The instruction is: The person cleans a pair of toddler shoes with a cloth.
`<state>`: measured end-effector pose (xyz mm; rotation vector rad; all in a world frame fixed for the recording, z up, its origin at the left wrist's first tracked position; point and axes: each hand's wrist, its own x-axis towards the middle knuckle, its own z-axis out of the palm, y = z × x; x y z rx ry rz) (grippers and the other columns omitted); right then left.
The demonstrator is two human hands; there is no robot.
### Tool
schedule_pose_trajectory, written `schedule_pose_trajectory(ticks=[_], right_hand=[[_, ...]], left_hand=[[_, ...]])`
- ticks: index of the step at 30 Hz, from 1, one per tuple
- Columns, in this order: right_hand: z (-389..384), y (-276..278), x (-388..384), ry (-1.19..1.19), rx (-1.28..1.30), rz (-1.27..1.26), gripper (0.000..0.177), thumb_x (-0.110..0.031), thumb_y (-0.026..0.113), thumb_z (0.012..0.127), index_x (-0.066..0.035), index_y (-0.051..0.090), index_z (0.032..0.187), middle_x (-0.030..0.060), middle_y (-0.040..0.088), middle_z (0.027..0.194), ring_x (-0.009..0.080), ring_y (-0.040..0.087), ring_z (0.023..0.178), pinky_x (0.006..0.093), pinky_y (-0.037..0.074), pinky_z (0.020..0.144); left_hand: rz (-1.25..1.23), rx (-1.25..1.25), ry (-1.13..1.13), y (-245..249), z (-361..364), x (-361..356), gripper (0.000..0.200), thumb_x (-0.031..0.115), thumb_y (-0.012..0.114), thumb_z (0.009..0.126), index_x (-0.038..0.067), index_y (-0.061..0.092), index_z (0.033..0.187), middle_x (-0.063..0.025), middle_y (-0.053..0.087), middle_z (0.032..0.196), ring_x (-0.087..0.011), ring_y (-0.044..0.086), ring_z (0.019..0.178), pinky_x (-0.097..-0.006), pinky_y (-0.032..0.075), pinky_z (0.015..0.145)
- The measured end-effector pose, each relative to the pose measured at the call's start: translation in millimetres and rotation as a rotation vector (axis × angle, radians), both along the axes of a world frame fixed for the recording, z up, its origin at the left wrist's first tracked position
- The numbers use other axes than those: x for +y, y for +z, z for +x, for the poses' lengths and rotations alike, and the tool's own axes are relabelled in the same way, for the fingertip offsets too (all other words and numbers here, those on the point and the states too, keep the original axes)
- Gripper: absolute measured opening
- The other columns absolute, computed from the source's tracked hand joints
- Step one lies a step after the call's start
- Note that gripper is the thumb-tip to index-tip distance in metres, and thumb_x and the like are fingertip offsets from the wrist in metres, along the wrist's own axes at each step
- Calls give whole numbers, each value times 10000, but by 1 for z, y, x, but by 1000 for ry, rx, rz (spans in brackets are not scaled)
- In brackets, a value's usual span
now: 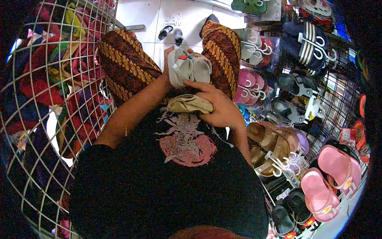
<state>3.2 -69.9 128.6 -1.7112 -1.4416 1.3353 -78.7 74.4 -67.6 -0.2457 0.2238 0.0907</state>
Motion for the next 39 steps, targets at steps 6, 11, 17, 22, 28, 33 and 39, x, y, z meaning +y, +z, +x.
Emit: schedule_pose_trajectory(ticks=[6,11,17,22,28,33,39], right_hand=[[-6,6,-2,-59,-85,44,404,-24,643,619,-20,674,1022,166,324,1559,372,416,1363,430,329,1124],[3,6,3,-138,4,-85,443,-33,658,662,-47,676,1104,175,279,1578,350,436,1356,395,344,1108],[14,-4,-31,-734,-105,-166,401,-152,660,794,-79,605,1185,211,672,1109,405,630,1072,458,510,891],[17,4,-39,-544,-572,-490,396,-285,699,852,-83,566,1165,239,678,972,429,658,925,465,510,788],[-7,-11,-25,-401,-699,-651,361,-292,693,834,-73,553,1084,237,674,937,456,642,895,532,508,769],[-2,-8,-29,-472,-670,-684,388,-274,702,808,-74,544,1101,250,666,956,465,633,912,544,506,787],[4,-18,-41,-364,-522,-634,409,-271,697,814,-76,571,1150,239,669,989,455,632,939,520,507,798]], left_hand=[[59,35,23,-5,-1,0,622,598,392,848,44,578,1060,-243,641,1108,-399,620,1011,-535,496,911],[47,-10,-78,26,0,-4,613,579,408,829,37,565,1069,-217,639,1092,-380,619,1006,-508,494,916],[112,95,18,2,0,0,682,639,376,849,26,552,1089,-238,601,1165,-383,597,1056,-489,477,951],[132,5,27,23,1,-10,684,620,369,851,20,538,1133,-243,577,1214,-377,582,1094,-477,477,950],[98,-144,43,6,4,-18,650,568,381,852,33,508,1199,-245,552,1256,-383,577,1115,-488,480,959],[215,-104,56,-6,4,-24,645,541,396,832,25,489,1207,-251,543,1246,-386,582,1107,-496,489,953],[88,-236,15,6,1,-19,626,528,421,791,31,482,1166,-260,536,1230,-385,581,1097,-491,490,946]])
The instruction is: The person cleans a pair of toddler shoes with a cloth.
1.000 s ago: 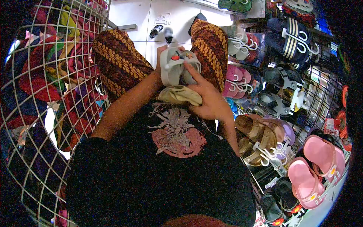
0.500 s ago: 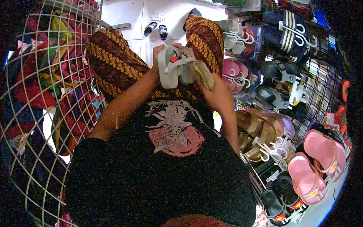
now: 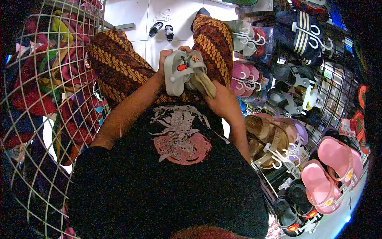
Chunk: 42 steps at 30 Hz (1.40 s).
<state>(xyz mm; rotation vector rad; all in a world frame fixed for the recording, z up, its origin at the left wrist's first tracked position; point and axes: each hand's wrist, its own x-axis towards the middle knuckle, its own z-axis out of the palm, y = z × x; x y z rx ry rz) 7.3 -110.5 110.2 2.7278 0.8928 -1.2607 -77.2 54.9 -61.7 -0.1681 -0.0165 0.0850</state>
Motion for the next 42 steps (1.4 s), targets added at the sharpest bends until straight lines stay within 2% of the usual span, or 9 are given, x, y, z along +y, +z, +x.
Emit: schedule_pose_trajectory(ticks=[7,11,12,16,24,28,35,39,42], right_hand=[[-4,-9,-2,-67,-132,16,368,-230,690,812,-67,587,1126,247,668,984,436,641,949,491,505,801],[5,4,-11,8,152,162,363,-188,672,820,-83,567,1151,231,669,947,419,651,921,457,509,815],[14,19,-4,44,186,4,407,-100,647,801,-85,558,1198,211,667,1032,392,648,978,427,504,859],[16,34,-2,-19,221,356,540,19,623,751,-95,549,1274,182,625,1213,350,616,1114,411,480,932],[-22,15,33,377,-422,340,629,-46,655,745,-313,593,1311,107,590,911,314,593,839,413,452,746],[-14,19,20,406,-124,257,639,-40,654,743,-324,587,1313,99,595,925,331,606,841,443,484,732],[-24,14,18,348,-95,213,627,-67,694,742,-293,583,1315,136,603,961,367,633,911,473,508,817],[8,31,3,176,322,370,605,-14,696,727,-150,579,1305,146,608,1257,336,631,1105,380,493,938],[22,34,-5,-65,313,556,506,-13,679,816,-39,539,1301,117,634,1239,268,621,1121,351,454,994]], left_hand=[[75,-15,2,-15,6,-2,601,510,437,779,40,494,1148,-262,511,1270,-408,566,1114,-503,472,970],[17,66,23,6,0,1,586,519,407,815,37,512,1131,-230,579,1187,-367,606,1048,-475,505,916],[10,148,6,8,-3,7,584,524,399,824,37,518,1125,-219,594,1165,-357,616,1026,-467,513,898],[66,346,-45,-16,2,9,585,560,393,847,54,541,1099,-194,634,1111,-341,637,973,-453,534,849],[-39,157,-54,4,0,9,566,553,406,851,65,549,1099,-221,612,1177,-379,609,1053,-519,499,926],[11,121,-2,3,-1,6,563,525,396,850,50,521,1126,-236,581,1223,-377,593,1080,-516,489,940],[58,156,-2,17,-3,5,549,496,406,838,44,505,1134,-228,582,1187,-366,588,1075,-494,490,938],[-98,68,-59,19,-1,15,542,515,406,843,62,545,1106,-253,559,1229,-399,564,1108,-514,473,955],[-169,85,-5,-19,-2,11,634,587,363,873,94,573,1212,-243,544,1287,-426,542,1163,-550,452,985]])
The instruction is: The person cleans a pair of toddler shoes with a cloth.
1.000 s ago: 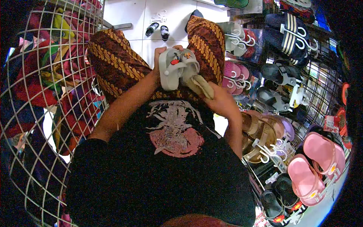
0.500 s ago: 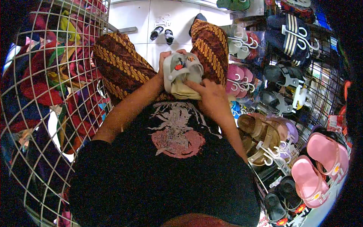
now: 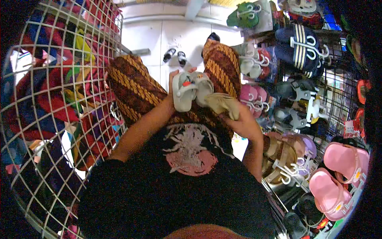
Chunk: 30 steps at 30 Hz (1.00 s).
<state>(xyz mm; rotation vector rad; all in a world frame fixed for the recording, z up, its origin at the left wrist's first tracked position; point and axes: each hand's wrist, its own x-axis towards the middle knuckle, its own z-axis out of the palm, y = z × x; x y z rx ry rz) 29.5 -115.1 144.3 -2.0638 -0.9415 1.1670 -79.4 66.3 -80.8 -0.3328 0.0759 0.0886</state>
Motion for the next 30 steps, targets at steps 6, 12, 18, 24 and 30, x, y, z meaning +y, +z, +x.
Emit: schedule_pose_trajectory(ticks=[6,12,18,24,30], right_hand=[[16,-38,33,-676,762,392,512,-63,632,836,25,456,1309,178,632,1128,333,643,1038,452,532,912],[80,-31,165,-689,725,531,482,-121,600,877,51,431,1295,177,663,1081,312,660,974,430,539,906],[178,-112,293,-422,582,571,421,-105,591,879,13,507,1275,137,642,1108,249,647,961,378,532,849],[182,-253,343,-432,562,254,442,-285,639,919,-13,551,1256,82,650,1026,198,641,861,334,527,755],[181,-230,350,-480,570,72,523,-469,643,897,13,666,1099,102,693,916,190,651,823,338,516,728]], left_hand=[[-49,132,132,84,9,47,852,687,534,825,96,437,1430,-173,390,1498,-377,349,1398,-620,216,1163],[374,-43,254,118,62,174,705,715,476,852,325,424,1437,-144,466,1430,-496,359,1345,-733,285,1052],[559,31,395,21,102,283,527,564,410,975,342,397,1453,-138,408,1480,-374,500,1258,-665,412,993],[652,112,471,-33,124,305,473,514,489,964,267,492,1367,-88,594,1265,-284,591,1141,-513,521,906],[448,249,512,-30,135,319,615,644,426,932,202,505,1352,-106,633,1168,-319,639,1032,-548,518,899]])
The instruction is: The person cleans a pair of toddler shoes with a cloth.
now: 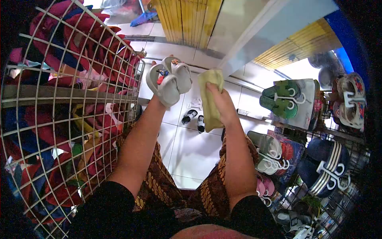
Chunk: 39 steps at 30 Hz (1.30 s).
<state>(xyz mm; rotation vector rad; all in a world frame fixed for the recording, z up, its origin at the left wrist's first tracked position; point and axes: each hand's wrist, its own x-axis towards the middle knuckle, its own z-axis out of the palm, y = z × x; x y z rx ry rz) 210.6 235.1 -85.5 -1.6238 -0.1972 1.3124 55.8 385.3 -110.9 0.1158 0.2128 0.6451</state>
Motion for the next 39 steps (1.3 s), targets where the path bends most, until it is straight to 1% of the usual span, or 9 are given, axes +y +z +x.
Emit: schedule_pose_trajectory(ticks=[6,11,15,17,19,24,31,37,39], right_hand=[[-5,14,8,119,-586,-110,471,-431,672,868,-22,669,1105,139,701,918,233,675,804,365,528,715],[-22,20,11,169,-764,-166,474,-473,686,833,-76,678,1093,212,704,932,361,684,873,445,522,768],[-32,35,16,254,-908,-413,437,-454,686,832,-78,646,1052,188,710,920,387,680,886,475,524,767],[-31,24,13,311,-976,-312,420,-439,694,819,-79,621,1024,178,707,873,392,680,860,487,529,750],[-25,21,8,373,-1019,-118,423,-440,698,811,-85,625,1028,180,705,857,389,684,839,482,532,740],[-26,16,8,326,-1045,-292,416,-433,708,797,-107,644,1048,171,709,870,374,684,861,466,534,763],[-10,27,4,512,-940,-386,431,-442,730,773,-126,669,1059,160,716,899,352,689,863,443,539,781],[2,26,-3,609,-880,-276,469,-476,739,755,-147,667,1081,156,714,913,350,686,889,454,534,785],[1,24,-5,561,-915,-315,478,-483,741,749,-141,669,1076,156,714,915,347,687,889,450,534,791]], left_hand=[[29,-65,-93,-13,-2,8,725,692,380,919,179,442,1427,-118,643,1165,-343,645,1008,-565,512,901],[-109,-60,-22,-39,0,11,633,602,445,946,145,491,1380,-125,646,1162,-317,636,1025,-473,506,931],[-50,47,-36,-45,10,6,493,500,482,965,125,584,1268,-152,687,1031,-299,678,913,-434,564,806],[-87,35,-47,-37,12,2,484,501,488,960,113,611,1222,-150,698,981,-295,688,865,-428,574,768],[-76,17,-44,-45,8,2,492,511,495,954,107,619,1207,-140,699,987,-292,687,869,-429,570,785],[-170,94,-158,-60,14,-3,560,582,513,923,103,625,1191,-90,702,983,-272,675,895,-422,557,819],[-182,103,-143,-74,16,-15,549,605,522,912,126,630,1158,-91,700,954,-284,671,841,-448,558,763],[-57,284,-113,-68,11,-27,567,609,525,919,95,636,1132,-94,699,980,-284,662,903,-434,542,812],[-44,194,-178,-74,11,-23,601,639,526,906,108,632,1166,-86,691,1015,-274,647,957,-438,526,855]])
